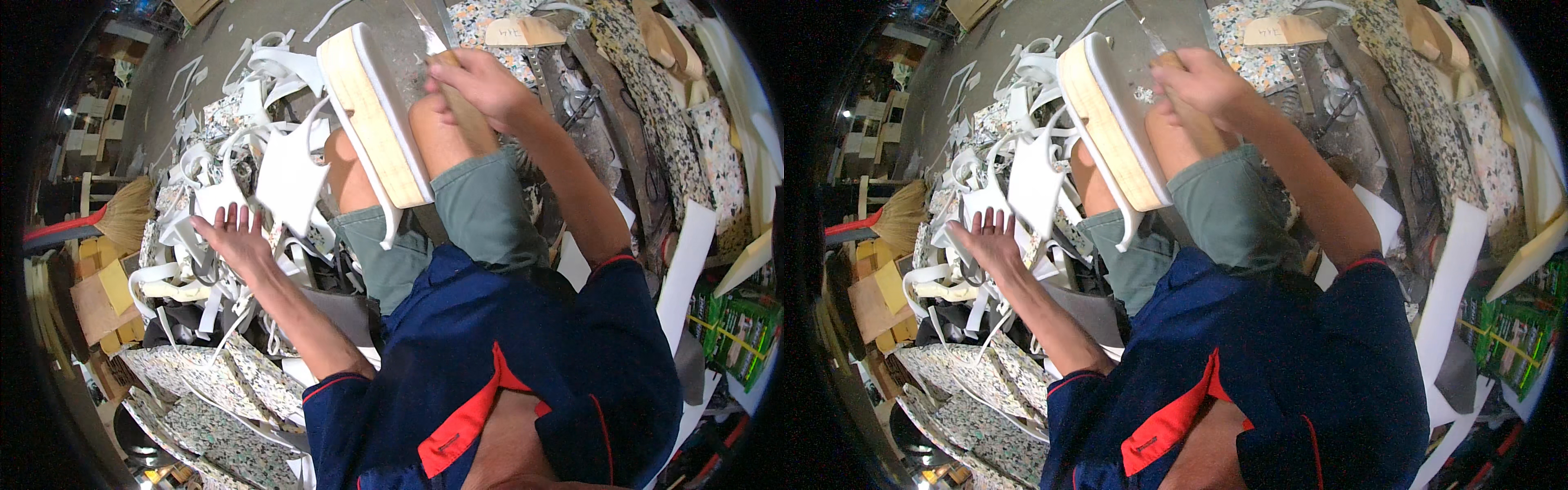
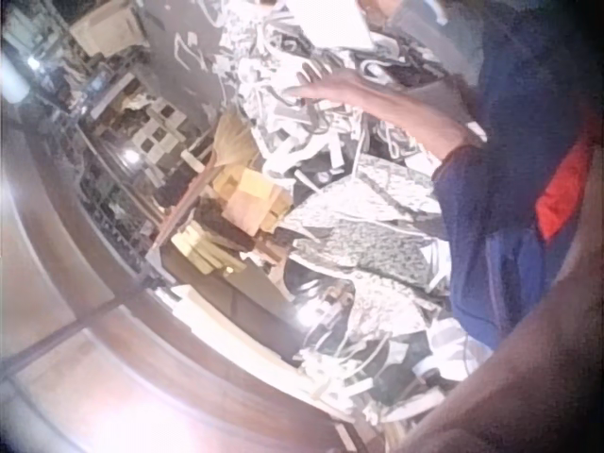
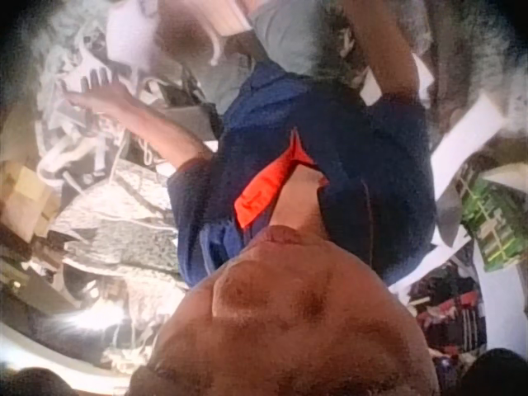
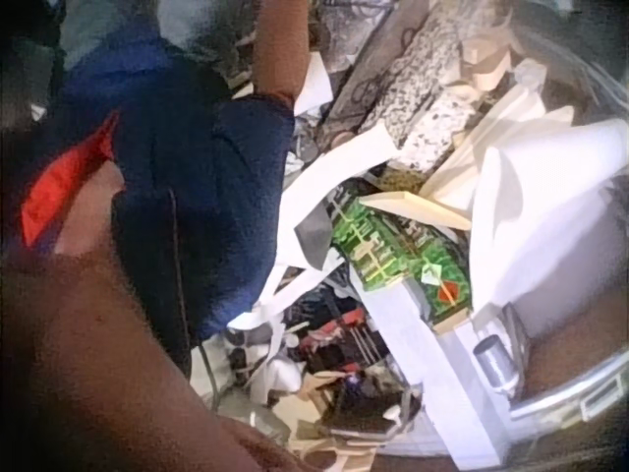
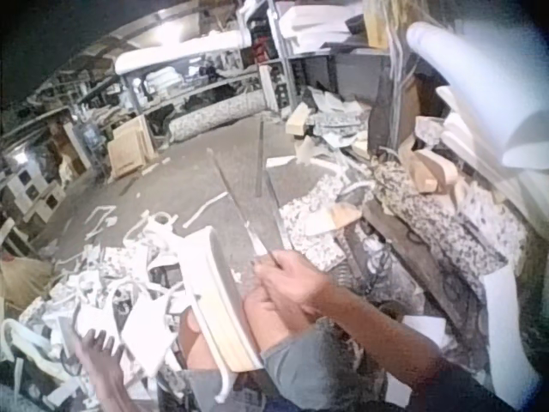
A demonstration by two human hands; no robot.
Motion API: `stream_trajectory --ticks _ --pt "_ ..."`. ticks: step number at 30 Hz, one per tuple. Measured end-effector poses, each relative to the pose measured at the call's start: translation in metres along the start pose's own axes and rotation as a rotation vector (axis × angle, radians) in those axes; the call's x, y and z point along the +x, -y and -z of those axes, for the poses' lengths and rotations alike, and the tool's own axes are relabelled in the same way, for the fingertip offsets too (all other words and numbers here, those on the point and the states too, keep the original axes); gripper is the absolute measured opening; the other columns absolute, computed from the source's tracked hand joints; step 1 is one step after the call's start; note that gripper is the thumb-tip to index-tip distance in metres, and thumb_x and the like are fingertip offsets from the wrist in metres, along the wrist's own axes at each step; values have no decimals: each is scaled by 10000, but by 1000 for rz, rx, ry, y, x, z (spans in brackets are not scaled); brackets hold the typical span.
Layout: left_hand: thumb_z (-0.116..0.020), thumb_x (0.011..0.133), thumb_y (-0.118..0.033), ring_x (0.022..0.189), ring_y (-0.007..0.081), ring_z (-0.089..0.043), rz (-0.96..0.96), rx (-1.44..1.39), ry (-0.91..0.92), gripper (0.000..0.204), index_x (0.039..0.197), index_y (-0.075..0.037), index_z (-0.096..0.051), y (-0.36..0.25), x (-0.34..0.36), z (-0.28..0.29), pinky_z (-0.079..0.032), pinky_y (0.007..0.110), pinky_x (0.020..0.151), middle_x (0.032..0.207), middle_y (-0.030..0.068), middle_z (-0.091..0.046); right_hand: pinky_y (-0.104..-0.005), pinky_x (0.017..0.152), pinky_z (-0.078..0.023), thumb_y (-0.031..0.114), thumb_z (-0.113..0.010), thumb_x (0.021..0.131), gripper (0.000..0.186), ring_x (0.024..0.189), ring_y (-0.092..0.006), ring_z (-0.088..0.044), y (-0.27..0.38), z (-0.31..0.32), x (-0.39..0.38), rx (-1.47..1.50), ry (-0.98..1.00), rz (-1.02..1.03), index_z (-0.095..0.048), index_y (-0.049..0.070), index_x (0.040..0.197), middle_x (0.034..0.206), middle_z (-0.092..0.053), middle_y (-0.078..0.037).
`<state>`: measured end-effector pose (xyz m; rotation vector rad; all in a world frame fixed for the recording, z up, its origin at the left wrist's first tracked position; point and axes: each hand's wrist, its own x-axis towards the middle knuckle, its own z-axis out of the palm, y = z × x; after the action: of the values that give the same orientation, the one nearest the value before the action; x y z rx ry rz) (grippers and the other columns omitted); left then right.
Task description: The person sits on the floor and repeatedly trims and shapes a white sole material attached to a wooden block using a curved knife and a clamp. They rotate the piece, cut away excess material, and inspect the edges throughout the process.
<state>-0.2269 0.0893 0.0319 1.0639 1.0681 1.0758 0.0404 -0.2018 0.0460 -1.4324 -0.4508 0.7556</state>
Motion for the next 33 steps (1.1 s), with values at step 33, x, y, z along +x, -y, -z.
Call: stream_trajectory --ticks 33 --pt "-706 922 -207 849 147 -644 -728 892 542 269 1049 30 -695 17 -67 -95 -514 283 766 924 109 -711 -336 858 -516 90 -651 901 440 890 -239 -686 -59 64 -80 -746 82 388 -603 47 1336 1004 -726 -137"
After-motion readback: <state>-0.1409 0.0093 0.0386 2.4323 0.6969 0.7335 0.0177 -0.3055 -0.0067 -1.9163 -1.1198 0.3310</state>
